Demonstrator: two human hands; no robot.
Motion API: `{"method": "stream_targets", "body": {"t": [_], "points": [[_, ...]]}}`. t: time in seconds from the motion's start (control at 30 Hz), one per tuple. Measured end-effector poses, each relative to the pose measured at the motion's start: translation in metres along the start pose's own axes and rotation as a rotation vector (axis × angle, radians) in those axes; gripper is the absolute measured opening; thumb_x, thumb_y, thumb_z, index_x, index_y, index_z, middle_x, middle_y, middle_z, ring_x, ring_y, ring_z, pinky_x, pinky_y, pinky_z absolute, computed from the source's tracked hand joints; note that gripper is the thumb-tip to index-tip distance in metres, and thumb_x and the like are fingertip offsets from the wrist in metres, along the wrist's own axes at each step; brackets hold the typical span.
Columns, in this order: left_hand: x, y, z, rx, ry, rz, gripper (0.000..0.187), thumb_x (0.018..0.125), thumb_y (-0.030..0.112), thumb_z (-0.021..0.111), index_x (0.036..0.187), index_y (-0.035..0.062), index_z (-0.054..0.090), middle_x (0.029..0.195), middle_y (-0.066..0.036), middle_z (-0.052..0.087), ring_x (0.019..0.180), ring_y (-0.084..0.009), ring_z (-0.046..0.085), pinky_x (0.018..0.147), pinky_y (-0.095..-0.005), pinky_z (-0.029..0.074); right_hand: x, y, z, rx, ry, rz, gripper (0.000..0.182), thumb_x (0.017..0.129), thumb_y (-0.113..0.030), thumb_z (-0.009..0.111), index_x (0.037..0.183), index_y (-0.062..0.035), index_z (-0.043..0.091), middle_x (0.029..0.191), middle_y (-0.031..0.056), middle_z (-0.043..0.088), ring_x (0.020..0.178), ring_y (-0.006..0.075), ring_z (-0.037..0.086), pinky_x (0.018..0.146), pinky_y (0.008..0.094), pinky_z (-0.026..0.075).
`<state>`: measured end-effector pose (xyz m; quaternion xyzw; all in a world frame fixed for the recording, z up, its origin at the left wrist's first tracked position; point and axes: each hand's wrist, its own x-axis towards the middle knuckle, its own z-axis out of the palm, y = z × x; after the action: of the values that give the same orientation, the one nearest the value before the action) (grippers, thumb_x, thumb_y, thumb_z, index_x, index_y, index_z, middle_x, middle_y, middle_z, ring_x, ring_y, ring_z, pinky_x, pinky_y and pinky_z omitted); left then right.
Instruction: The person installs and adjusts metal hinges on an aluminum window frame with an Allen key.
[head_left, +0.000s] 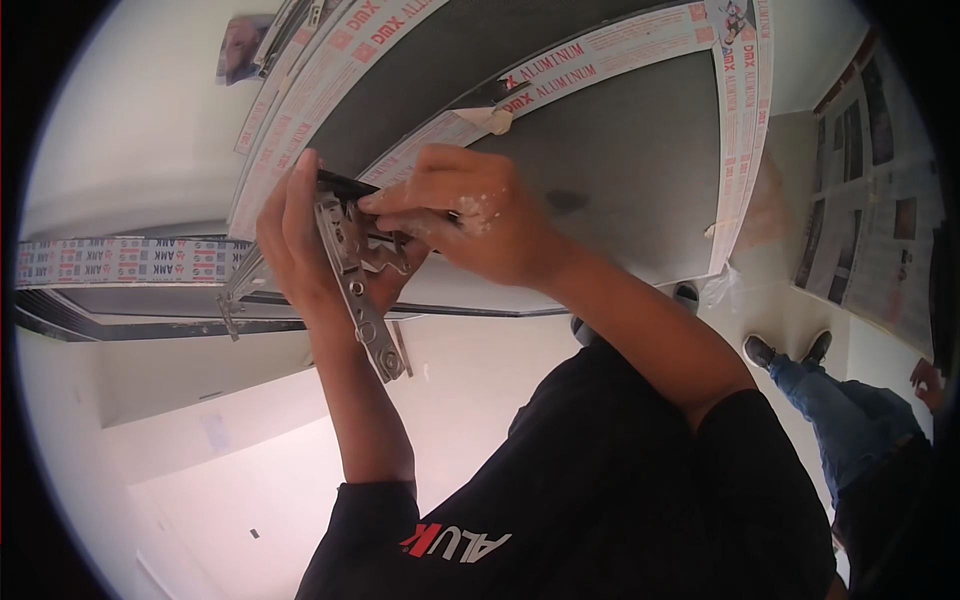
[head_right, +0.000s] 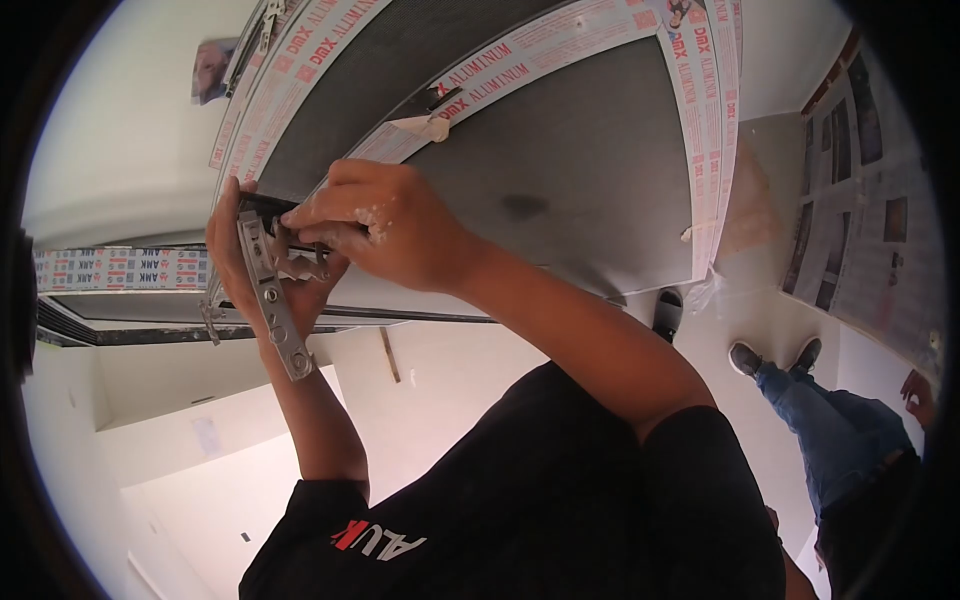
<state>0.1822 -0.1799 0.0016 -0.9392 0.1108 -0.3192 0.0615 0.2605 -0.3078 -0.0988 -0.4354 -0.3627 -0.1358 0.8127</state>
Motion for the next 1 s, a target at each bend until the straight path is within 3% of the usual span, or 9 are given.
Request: {"method": "stream_targets", "body": {"t": [0.13, 0.2, 0.33, 0.4, 0.47, 0.73, 0.83, 0.93, 1.0], "points": [[0.008, -0.003, -0.006, -0.077, -0.023, -0.051, 0.122, 0.049, 0.040, 0.101, 0.151, 0.0059, 0.043, 0.128, -0.013, 0.062, 0.117, -0.0329, 0.060, 0.099, -0.0460, 0.051, -0.002, 0.002, 0.001, -0.001, -0.036, 0.030, 0.024, 0.084, 0.000, 0.080, 0.107, -0.0043, 0.079, 0.078, 0.0041, 0.060, 0.066, 0.0112, 0.059, 0.057, 0.0270, 0.048], [0.013, -0.001, -0.006, -0.061, 0.011, -0.014, 0.113, 0.054, 0.051, 0.095, 0.147, 0.0063, 0.049, 0.122, -0.013, 0.065, 0.112, -0.0352, 0.060, 0.096, -0.0471, 0.046, -0.005, -0.006, 0.005, 0.133, 0.012, 0.238, 0.021, 0.086, 0.002, 0.078, 0.108, -0.0017, 0.078, 0.082, 0.0046, 0.061, 0.069, 0.0099, 0.059, 0.058, 0.0269, 0.049], [0.011, -0.001, -0.007, -0.034, 0.031, -0.076, 0.105, 0.052, 0.046, 0.095, 0.141, 0.0067, 0.055, 0.115, -0.011, 0.065, 0.108, -0.0336, 0.060, 0.096, -0.0463, 0.045, -0.007, -0.008, 0.001, -0.025, -0.095, 0.240, 0.018, 0.088, 0.002, 0.077, 0.107, -0.0001, 0.076, 0.084, 0.0040, 0.060, 0.072, 0.0087, 0.057, 0.059, 0.0256, 0.049], [0.008, -0.006, -0.004, -0.035, 0.068, -0.144, 0.099, 0.053, 0.044, 0.095, 0.136, 0.0072, 0.056, 0.115, -0.011, 0.065, 0.108, -0.0329, 0.059, 0.096, -0.0465, 0.045, -0.004, -0.012, -0.001, -0.146, -0.066, 0.202, 0.017, 0.087, 0.003, 0.077, 0.104, 0.0006, 0.077, 0.082, 0.0043, 0.061, 0.070, 0.0090, 0.065, 0.057, 0.0247, 0.058], [0.006, -0.009, 0.001, -0.123, 0.098, -0.118, 0.096, 0.051, 0.041, 0.095, 0.134, 0.0080, 0.057, 0.115, -0.011, 0.064, 0.108, -0.0325, 0.059, 0.096, -0.0464, 0.045, -0.003, -0.008, -0.004, -0.272, -0.138, 0.145, 0.018, 0.087, 0.004, 0.076, 0.106, 0.0014, 0.076, 0.084, 0.0045, 0.060, 0.068, 0.0078, 0.062, 0.059, 0.0223, 0.060], [0.004, -0.007, 0.003, -0.126, 0.117, -0.125, 0.089, 0.054, 0.031, 0.092, 0.134, 0.0090, 0.059, 0.115, -0.008, 0.062, 0.107, -0.0296, 0.058, 0.098, -0.0450, 0.045, -0.009, -0.003, -0.006, -0.345, -0.050, 0.127, 0.017, 0.088, 0.005, 0.074, 0.103, -0.0008, 0.075, 0.081, 0.0009, 0.058, 0.067, 0.0075, 0.049, 0.056, 0.0248, 0.039], [0.003, -0.007, 0.007, -0.136, 0.125, -0.136, 0.089, 0.054, 0.027, 0.091, 0.135, 0.0105, 0.060, 0.113, -0.008, 0.062, 0.106, -0.0289, 0.058, 0.098, -0.0442, 0.045, -0.007, -0.002, -0.006, -0.367, -0.022, 0.130, 0.018, 0.086, 0.007, 0.073, 0.103, -0.0005, 0.075, 0.080, 0.0002, 0.057, 0.068, 0.0081, 0.048, 0.059, 0.0240, 0.038], [0.001, -0.007, 0.010, -0.119, 0.135, -0.130, 0.097, 0.056, 0.035, 0.090, 0.143, 0.0097, 0.057, 0.116, -0.008, 0.063, 0.105, -0.0296, 0.058, 0.093, -0.0434, 0.045, -0.007, 0.001, -0.010, -0.330, -0.029, 0.144, 0.019, 0.085, 0.008, 0.072, 0.102, -0.0005, 0.076, 0.078, -0.0005, 0.055, 0.067, 0.0079, 0.046, 0.059, 0.0239, 0.036], [0.002, -0.005, 0.007, -0.195, 0.102, -0.157, 0.096, 0.055, 0.031, 0.091, 0.144, 0.0169, 0.059, 0.115, -0.007, 0.062, 0.105, -0.0289, 0.057, 0.094, -0.0430, 0.045, -0.007, 0.003, -0.016, -0.330, -0.052, 0.160, 0.019, 0.085, 0.008, 0.073, 0.102, -0.0003, 0.076, 0.077, -0.0009, 0.053, 0.067, 0.0079, 0.045, 0.060, 0.0238, 0.035]]}}
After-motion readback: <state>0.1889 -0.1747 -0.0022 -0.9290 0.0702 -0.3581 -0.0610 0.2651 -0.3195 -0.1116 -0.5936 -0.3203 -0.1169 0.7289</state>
